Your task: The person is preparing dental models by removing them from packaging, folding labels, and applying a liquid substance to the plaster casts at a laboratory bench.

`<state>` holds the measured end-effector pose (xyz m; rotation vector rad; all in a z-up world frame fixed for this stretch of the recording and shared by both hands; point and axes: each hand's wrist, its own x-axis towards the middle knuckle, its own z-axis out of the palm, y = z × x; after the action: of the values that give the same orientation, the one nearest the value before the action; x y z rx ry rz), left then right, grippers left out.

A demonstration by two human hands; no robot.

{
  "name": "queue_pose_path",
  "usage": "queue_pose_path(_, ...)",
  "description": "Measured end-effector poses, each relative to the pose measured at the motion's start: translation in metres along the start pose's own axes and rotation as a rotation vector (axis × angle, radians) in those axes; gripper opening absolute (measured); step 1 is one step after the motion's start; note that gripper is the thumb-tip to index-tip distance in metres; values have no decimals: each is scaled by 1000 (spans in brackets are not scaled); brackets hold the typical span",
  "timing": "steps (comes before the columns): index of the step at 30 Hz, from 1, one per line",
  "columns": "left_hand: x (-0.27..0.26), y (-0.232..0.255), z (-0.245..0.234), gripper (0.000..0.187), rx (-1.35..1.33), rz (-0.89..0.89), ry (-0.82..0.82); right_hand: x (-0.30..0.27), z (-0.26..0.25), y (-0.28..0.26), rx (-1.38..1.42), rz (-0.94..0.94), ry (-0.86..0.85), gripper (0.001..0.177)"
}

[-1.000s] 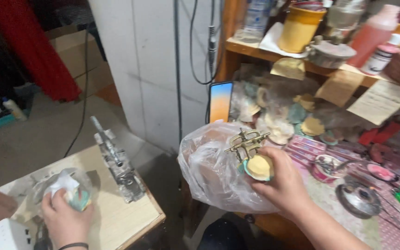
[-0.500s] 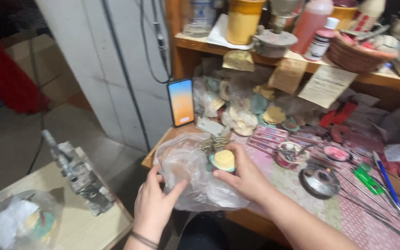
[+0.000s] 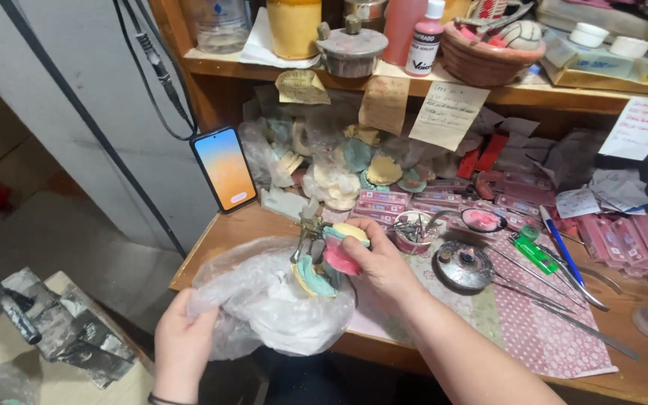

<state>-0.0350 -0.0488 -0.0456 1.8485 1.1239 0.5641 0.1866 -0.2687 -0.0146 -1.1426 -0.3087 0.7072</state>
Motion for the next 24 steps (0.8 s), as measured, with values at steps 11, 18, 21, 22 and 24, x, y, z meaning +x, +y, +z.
queue_pose_path(11, -29, 32, 26, 47, -268, 72, -265, -9, 14, 6, -352, -204, -130, 50)
queue_pose_path(18, -30, 31, 23, 41, -228, 119, -322, -20, 43, 12, -715, -188, -55, 71)
queue_pose_path(21, -34, 36, 17, 40, -190, 47, -341, -20, 42, 17, -979, -251, -120, 77)
queue_pose_path(22, -33, 32, 16, 40, -191, 46, -337, -17, 36, 26, -980, -252, -125, 77)
queue_pose_path(24, -30, 23, 15, 43, -229, 81, -346, -11, 24, 44, -1279, -677, -138, 92)
